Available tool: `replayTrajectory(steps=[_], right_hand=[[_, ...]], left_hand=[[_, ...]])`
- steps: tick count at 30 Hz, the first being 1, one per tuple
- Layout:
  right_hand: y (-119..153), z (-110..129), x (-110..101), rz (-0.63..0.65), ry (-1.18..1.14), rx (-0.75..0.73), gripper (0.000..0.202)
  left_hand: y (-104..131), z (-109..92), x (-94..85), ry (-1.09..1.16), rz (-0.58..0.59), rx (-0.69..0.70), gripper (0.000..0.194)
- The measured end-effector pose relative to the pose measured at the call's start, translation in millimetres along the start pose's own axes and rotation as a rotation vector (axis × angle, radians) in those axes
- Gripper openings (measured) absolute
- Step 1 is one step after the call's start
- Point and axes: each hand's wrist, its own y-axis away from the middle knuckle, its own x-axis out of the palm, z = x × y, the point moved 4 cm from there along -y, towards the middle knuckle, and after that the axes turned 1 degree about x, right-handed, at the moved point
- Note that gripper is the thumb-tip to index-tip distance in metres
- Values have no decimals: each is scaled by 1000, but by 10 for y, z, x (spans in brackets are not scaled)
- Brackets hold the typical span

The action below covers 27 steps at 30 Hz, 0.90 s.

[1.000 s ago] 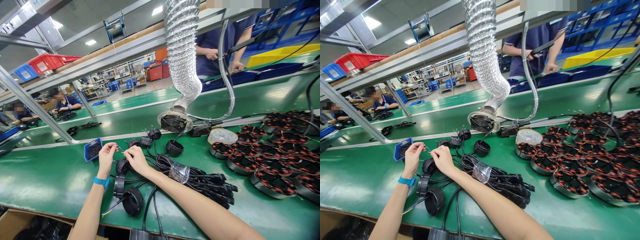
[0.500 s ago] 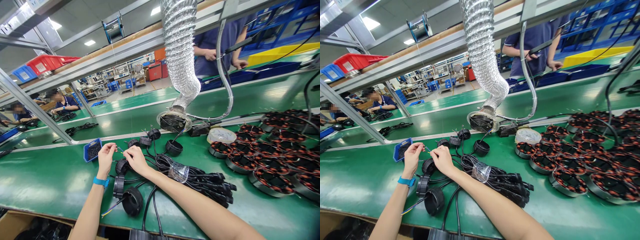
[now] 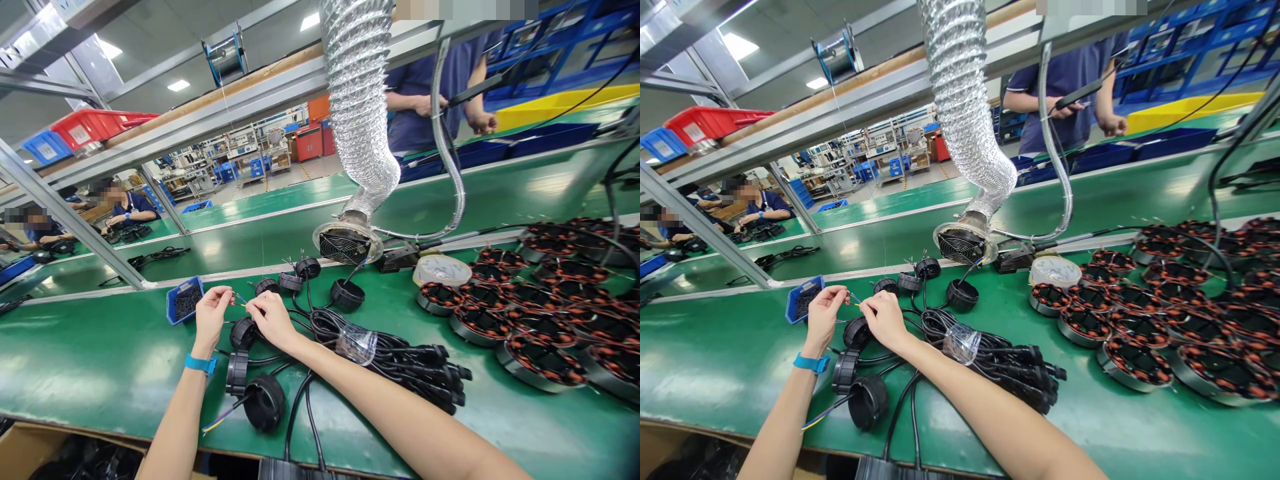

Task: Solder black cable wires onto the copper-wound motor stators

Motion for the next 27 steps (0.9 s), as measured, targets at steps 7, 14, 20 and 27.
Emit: replayTrajectory(steps=[7,14,20,27], right_hand=[[4,9,-8,6,-6,0,26],[17,9,3,-4,18,-32,24],[27,29,13,-9,49,-77,18],[32,30,15,-15,48,-86,18]], left_hand=[[-26,-8,-31,8,84,-70,27],[-65,-56,-115,-234,175,4,27],[-28,-110,-59,-303,303,-7,28],[-35,-84,-79,-223,294,-21,23]])
